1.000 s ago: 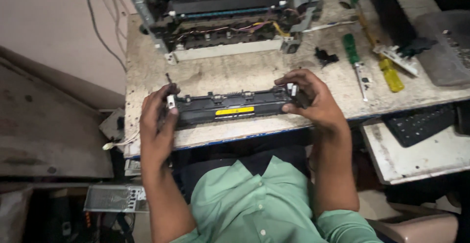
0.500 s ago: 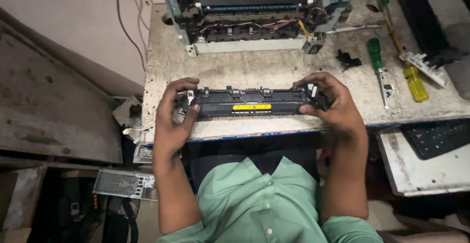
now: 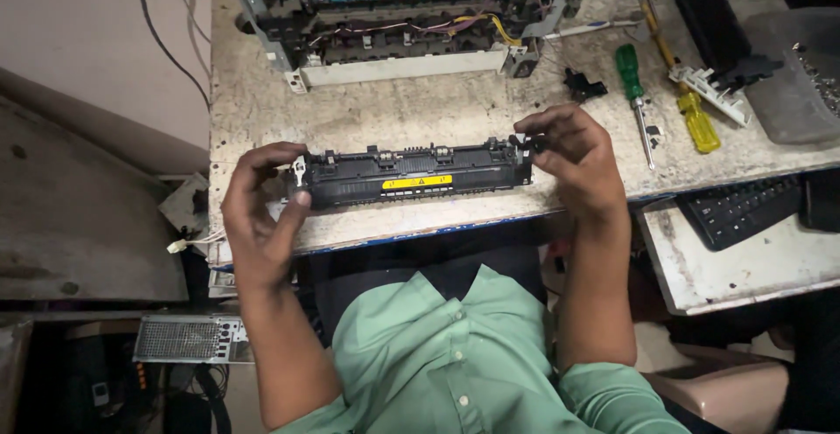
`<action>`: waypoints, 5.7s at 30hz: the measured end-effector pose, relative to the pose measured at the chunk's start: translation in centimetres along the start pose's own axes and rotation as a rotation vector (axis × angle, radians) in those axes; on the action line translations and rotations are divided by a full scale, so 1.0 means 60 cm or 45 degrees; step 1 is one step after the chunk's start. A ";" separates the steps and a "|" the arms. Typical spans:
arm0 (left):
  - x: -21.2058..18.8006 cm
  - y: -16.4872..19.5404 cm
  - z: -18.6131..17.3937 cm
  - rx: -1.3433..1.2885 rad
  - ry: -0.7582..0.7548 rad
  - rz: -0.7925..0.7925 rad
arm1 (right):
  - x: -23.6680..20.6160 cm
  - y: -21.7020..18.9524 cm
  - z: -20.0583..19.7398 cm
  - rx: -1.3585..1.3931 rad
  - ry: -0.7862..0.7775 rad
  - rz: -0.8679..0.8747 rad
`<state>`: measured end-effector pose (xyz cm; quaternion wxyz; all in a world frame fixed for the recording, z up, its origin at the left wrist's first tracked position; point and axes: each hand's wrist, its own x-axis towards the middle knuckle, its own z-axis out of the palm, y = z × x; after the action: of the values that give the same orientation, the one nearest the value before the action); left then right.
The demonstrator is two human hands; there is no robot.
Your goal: The person removes a toner cartridge from a disassembled printer, rotates it, and manipulates internal components with both hands. The person then reinserts the cartridge into the printer chassis and adjusts its position.
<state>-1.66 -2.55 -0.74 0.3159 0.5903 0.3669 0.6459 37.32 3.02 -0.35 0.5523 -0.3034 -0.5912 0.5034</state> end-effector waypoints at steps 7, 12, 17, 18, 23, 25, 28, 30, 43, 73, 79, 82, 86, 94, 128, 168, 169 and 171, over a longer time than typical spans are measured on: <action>-0.001 -0.020 0.003 0.048 0.204 -0.184 | 0.000 0.014 0.016 -0.176 0.169 0.010; 0.008 -0.012 -0.001 0.227 0.038 -0.002 | 0.012 0.026 0.010 -0.300 0.142 -0.016; 0.013 0.000 0.009 0.370 -0.014 0.095 | 0.011 0.034 0.006 -0.279 0.194 0.045; 0.015 0.002 0.010 0.358 -0.001 0.048 | 0.013 0.035 0.006 -0.298 0.243 0.071; 0.021 0.009 0.013 0.402 -0.015 0.035 | 0.027 0.042 0.011 -0.413 0.397 0.150; 0.022 0.010 0.015 0.412 -0.026 0.067 | 0.039 0.047 0.017 -0.523 0.368 0.072; 0.023 0.012 0.015 0.404 -0.052 0.058 | 0.043 0.044 0.024 -0.612 0.385 0.055; 0.024 0.013 0.015 0.435 -0.085 0.096 | 0.037 0.039 0.030 -0.574 0.419 0.110; 0.025 0.015 0.015 0.461 -0.110 0.074 | 0.015 0.004 0.020 -0.699 -0.027 0.100; 0.012 0.013 0.019 0.364 -0.052 0.016 | 0.011 -0.008 0.057 -0.554 0.017 -0.002; 0.013 0.005 0.017 0.390 -0.083 0.040 | 0.015 -0.013 0.064 -0.545 0.031 0.047; 0.014 -0.002 0.016 0.432 -0.123 0.006 | 0.016 -0.010 0.060 -0.644 0.015 0.008; 0.005 -0.007 0.010 0.259 -0.130 -0.008 | 0.014 -0.005 0.040 -0.253 -0.033 0.026; 0.007 -0.012 0.011 0.231 0.047 -0.044 | 0.017 0.013 0.013 -0.213 0.058 0.028; 0.006 0.000 0.008 0.205 -0.019 0.017 | 0.007 0.015 0.009 -0.231 0.055 0.006; 0.019 0.012 0.016 0.333 -0.076 0.114 | 0.011 0.005 0.014 -0.235 -0.027 0.090; 0.018 0.010 0.015 0.356 -0.075 0.138 | 0.012 0.004 0.014 -0.233 -0.045 0.040; 0.015 0.006 0.015 0.397 -0.078 0.178 | 0.013 0.005 0.016 -0.214 -0.046 0.013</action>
<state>-0.86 -1.87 0.07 0.1858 0.6757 0.4107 0.5833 36.17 3.57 -0.22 0.5116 -0.3426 -0.6395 0.4603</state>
